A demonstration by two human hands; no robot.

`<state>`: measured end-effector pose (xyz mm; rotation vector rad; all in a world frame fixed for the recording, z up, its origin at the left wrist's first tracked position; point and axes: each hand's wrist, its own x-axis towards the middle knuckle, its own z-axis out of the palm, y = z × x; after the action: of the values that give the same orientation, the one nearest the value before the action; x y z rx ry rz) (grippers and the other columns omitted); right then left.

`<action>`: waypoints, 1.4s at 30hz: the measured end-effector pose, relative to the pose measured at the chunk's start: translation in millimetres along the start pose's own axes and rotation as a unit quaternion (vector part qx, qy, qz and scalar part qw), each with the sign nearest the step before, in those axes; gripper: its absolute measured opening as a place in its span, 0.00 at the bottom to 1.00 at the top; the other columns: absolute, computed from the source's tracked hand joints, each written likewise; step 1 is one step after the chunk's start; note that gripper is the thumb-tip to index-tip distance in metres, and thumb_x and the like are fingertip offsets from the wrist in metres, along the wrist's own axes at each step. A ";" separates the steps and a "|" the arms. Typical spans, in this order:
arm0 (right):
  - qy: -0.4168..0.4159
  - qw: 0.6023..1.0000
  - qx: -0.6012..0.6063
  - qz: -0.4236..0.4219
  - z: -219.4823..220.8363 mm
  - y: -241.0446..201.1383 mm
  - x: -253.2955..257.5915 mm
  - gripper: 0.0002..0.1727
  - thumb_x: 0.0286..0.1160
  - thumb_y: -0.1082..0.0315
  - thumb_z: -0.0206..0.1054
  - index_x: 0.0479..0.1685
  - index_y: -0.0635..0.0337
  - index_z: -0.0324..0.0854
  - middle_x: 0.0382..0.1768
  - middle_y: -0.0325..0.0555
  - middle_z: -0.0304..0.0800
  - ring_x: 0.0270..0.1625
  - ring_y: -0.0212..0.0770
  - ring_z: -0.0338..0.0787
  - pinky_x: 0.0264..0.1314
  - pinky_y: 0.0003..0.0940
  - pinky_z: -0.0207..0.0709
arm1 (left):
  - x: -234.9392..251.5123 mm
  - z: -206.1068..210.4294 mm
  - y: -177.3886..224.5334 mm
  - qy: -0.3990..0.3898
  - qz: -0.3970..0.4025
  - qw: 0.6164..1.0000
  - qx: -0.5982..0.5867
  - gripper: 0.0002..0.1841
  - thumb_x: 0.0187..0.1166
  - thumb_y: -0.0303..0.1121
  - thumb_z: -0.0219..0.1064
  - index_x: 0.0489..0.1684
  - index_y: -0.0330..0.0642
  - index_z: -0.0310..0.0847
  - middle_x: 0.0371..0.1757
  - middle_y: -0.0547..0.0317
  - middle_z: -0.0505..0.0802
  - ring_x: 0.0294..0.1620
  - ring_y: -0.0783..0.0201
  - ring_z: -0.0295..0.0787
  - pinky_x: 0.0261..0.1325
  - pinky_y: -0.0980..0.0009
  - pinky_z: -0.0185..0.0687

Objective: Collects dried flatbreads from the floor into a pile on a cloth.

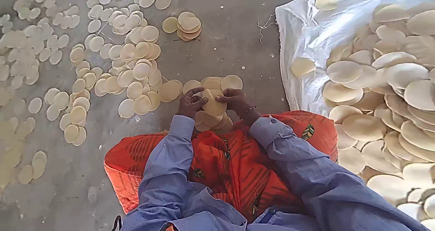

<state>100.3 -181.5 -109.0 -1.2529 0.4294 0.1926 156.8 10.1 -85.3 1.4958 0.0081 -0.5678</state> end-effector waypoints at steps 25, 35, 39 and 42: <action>0.047 0.753 -0.655 -0.040 -21.0 -29.8 82.3 0.51 0.61 0.47 0.85 0.80 0.72 0.69 0.74 0.74 0.75 0.77 0.72 0.76 0.75 0.67 0.72 | 114.3 -30.4 18.1 -0.069 -0.039 0.761 0.644 0.40 0.72 0.33 0.80 0.89 0.48 0.67 0.87 0.35 0.71 0.89 0.29 0.59 0.77 0.24 0.61; 0.033 0.748 -0.661 0.049 -12.0 -32.9 90.7 0.42 0.46 0.43 0.89 0.58 0.66 0.85 0.63 0.68 0.84 0.72 0.68 0.80 0.68 0.70 0.74 | 139.7 -15.8 26.9 -0.123 -0.083 0.675 0.723 0.45 0.51 0.45 0.92 0.75 0.39 0.79 0.80 0.30 0.76 0.88 0.28 0.60 0.80 0.23 0.55; 0.007 0.761 -0.647 0.039 -11.2 -29.5 85.6 0.35 0.54 0.47 0.87 0.54 0.64 0.84 0.57 0.66 0.87 0.66 0.67 0.85 0.62 0.71 0.75 | 136.2 -15.2 27.2 -0.143 -0.080 0.680 0.715 0.45 0.55 0.43 0.91 0.75 0.33 0.75 0.76 0.31 0.82 0.83 0.32 0.70 0.80 0.25 0.58; 0.027 0.840 -0.540 0.046 -17.0 -21.7 86.0 0.37 0.49 0.58 0.90 0.62 0.62 0.81 0.56 0.65 0.88 0.63 0.66 0.87 0.62 0.72 0.77 | 130.9 -19.7 26.3 -0.142 -0.085 0.719 0.675 0.44 0.56 0.37 0.90 0.74 0.28 0.73 0.71 0.28 0.84 0.76 0.32 0.79 0.77 0.32 0.71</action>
<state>182.6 -212.1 -129.9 -2.3595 0.4356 0.5276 286.8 -18.0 -108.0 2.8290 -0.6501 -1.0497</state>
